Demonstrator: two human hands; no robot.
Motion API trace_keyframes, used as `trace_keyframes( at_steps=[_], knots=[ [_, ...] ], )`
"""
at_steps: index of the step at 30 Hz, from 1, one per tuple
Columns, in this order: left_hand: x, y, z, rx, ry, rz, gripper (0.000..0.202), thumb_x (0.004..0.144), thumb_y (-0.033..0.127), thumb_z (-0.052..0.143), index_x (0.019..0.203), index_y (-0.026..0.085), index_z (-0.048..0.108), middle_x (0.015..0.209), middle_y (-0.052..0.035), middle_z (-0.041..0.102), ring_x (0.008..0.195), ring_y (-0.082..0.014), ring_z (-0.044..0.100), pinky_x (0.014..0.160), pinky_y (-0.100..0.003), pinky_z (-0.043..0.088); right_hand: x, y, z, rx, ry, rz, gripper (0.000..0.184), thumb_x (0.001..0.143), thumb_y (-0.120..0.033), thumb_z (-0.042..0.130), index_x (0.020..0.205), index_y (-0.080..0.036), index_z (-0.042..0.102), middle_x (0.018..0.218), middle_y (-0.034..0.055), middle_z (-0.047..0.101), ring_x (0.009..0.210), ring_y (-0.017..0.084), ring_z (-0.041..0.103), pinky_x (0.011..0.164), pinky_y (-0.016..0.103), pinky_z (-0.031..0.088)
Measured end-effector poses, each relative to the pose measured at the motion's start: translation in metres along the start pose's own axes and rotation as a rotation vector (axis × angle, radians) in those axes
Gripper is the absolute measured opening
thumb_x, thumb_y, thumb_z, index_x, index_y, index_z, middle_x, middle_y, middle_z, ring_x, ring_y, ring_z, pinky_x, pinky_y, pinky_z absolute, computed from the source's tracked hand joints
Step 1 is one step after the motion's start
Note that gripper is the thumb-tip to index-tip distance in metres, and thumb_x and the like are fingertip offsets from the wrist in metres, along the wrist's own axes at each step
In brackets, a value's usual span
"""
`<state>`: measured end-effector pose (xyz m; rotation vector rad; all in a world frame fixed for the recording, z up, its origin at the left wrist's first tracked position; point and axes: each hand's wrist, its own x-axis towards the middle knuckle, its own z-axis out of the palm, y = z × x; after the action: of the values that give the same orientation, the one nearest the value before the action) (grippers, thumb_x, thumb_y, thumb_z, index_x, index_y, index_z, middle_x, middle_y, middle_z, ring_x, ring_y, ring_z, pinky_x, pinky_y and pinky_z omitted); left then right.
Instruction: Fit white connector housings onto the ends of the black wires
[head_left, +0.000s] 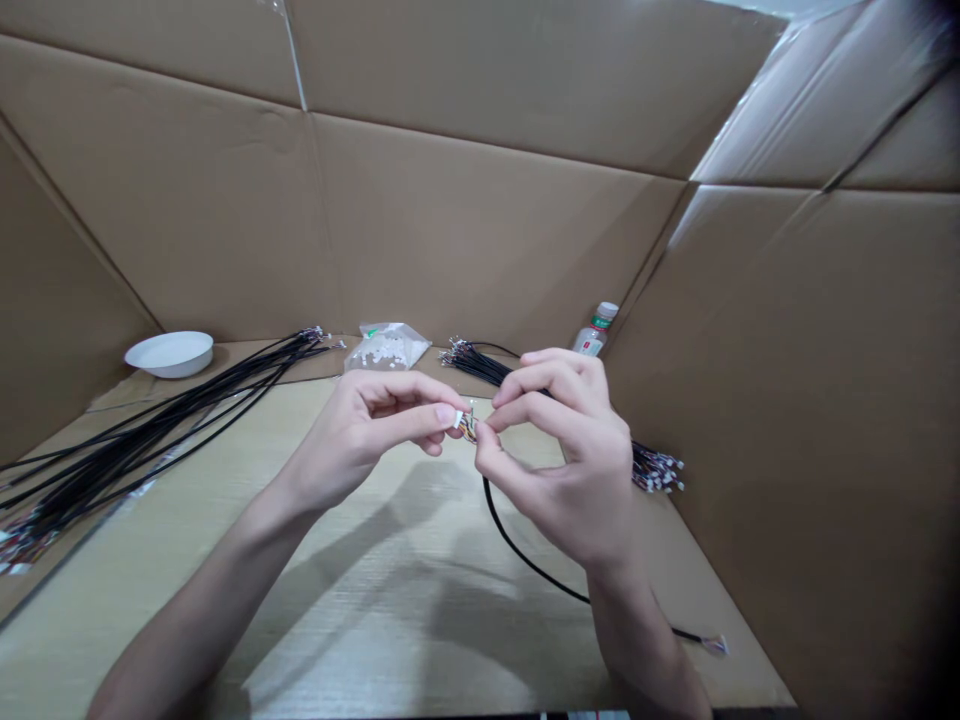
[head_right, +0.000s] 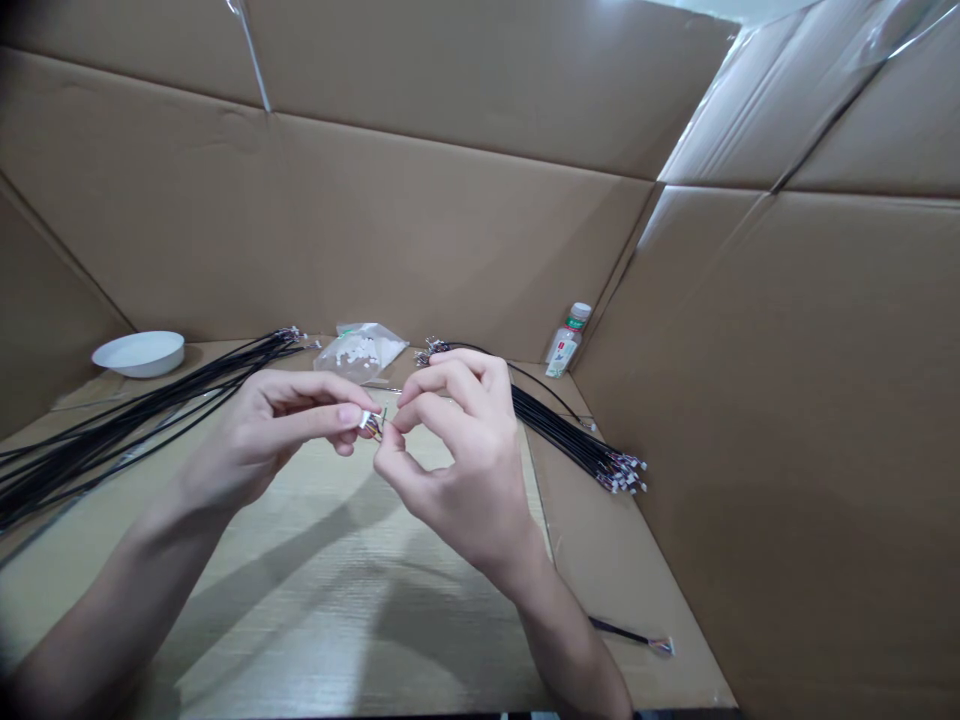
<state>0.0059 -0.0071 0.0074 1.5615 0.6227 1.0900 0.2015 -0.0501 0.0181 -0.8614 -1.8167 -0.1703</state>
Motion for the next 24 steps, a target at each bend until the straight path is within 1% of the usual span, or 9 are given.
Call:
trace_keyframes(
  at_steps=[3, 9, 14, 18, 21, 24],
  knots=[
    [0.0, -0.0004, -0.0006, 0.002, -0.002, 0.002, 0.007, 0.09, 0.021, 0.078, 0.091, 0.023, 0.084, 0.08, -0.002, 0.077, 0.066, -0.0094, 0.065, 0.065, -0.017, 0.056, 0.0004, 0.0004, -0.0001, -0.016, 0.004, -0.021, 0.023, 0.083, -0.005, 0.071, 0.074, -0.025, 0.064, 0.084, 0.0018, 0.069, 0.103, 0.025, 0.06, 0.096, 0.047, 0.052],
    [0.0002, 0.0, -0.0008, -0.011, -0.013, -0.003, 0.008, 0.09, 0.02, 0.077, 0.09, 0.023, 0.084, 0.079, -0.0001, 0.076, 0.065, -0.0072, 0.064, 0.065, -0.014, 0.055, 0.0001, -0.0002, 0.0001, -0.04, -0.002, -0.06, 0.022, 0.083, -0.005, 0.071, 0.074, -0.023, 0.064, 0.085, 0.0024, 0.07, 0.103, 0.025, 0.06, 0.094, 0.045, 0.053],
    [0.0011, 0.0002, 0.0013, 0.023, -0.002, -0.001, 0.008, 0.09, 0.02, 0.077, 0.09, 0.023, 0.084, 0.078, -0.0003, 0.076, 0.065, -0.0076, 0.064, 0.065, -0.014, 0.055, -0.0008, 0.0009, 0.0008, -0.069, -0.007, -0.071, 0.022, 0.084, -0.005, 0.07, 0.075, -0.024, 0.064, 0.086, 0.0025, 0.07, 0.103, 0.026, 0.06, 0.093, 0.047, 0.053],
    [-0.0006, 0.0019, 0.0013, 0.117, 0.049, 0.029, 0.007, 0.089, 0.021, 0.078, 0.089, 0.024, 0.084, 0.079, -0.0003, 0.077, 0.065, -0.0084, 0.065, 0.063, -0.015, 0.055, -0.0016, 0.0028, 0.0018, -0.106, -0.044, -0.105, 0.02, 0.088, -0.005, 0.069, 0.081, -0.023, 0.063, 0.091, 0.004, 0.071, 0.107, 0.027, 0.059, 0.095, 0.048, 0.052],
    [-0.0027, 0.0053, -0.0005, 0.166, 0.066, 0.052, 0.006, 0.089, 0.023, 0.078, 0.088, 0.024, 0.084, 0.079, -0.0004, 0.078, 0.066, -0.0094, 0.066, 0.062, -0.016, 0.055, -0.0026, 0.0049, 0.0036, -0.118, -0.078, -0.138, 0.016, 0.092, -0.007, 0.068, 0.087, -0.022, 0.064, 0.098, 0.006, 0.071, 0.109, 0.027, 0.059, 0.096, 0.048, 0.052],
    [-0.0036, 0.0079, -0.0022, 0.195, 0.077, 0.07, 0.005, 0.088, 0.024, 0.079, 0.088, 0.023, 0.084, 0.076, -0.0005, 0.076, 0.064, -0.0097, 0.065, 0.061, -0.017, 0.055, -0.0032, 0.0074, 0.0061, -0.104, -0.079, -0.158, 0.014, 0.095, -0.008, 0.067, 0.093, -0.022, 0.065, 0.103, 0.0068, 0.07, 0.11, 0.026, 0.059, 0.096, 0.049, 0.053]
  ],
)
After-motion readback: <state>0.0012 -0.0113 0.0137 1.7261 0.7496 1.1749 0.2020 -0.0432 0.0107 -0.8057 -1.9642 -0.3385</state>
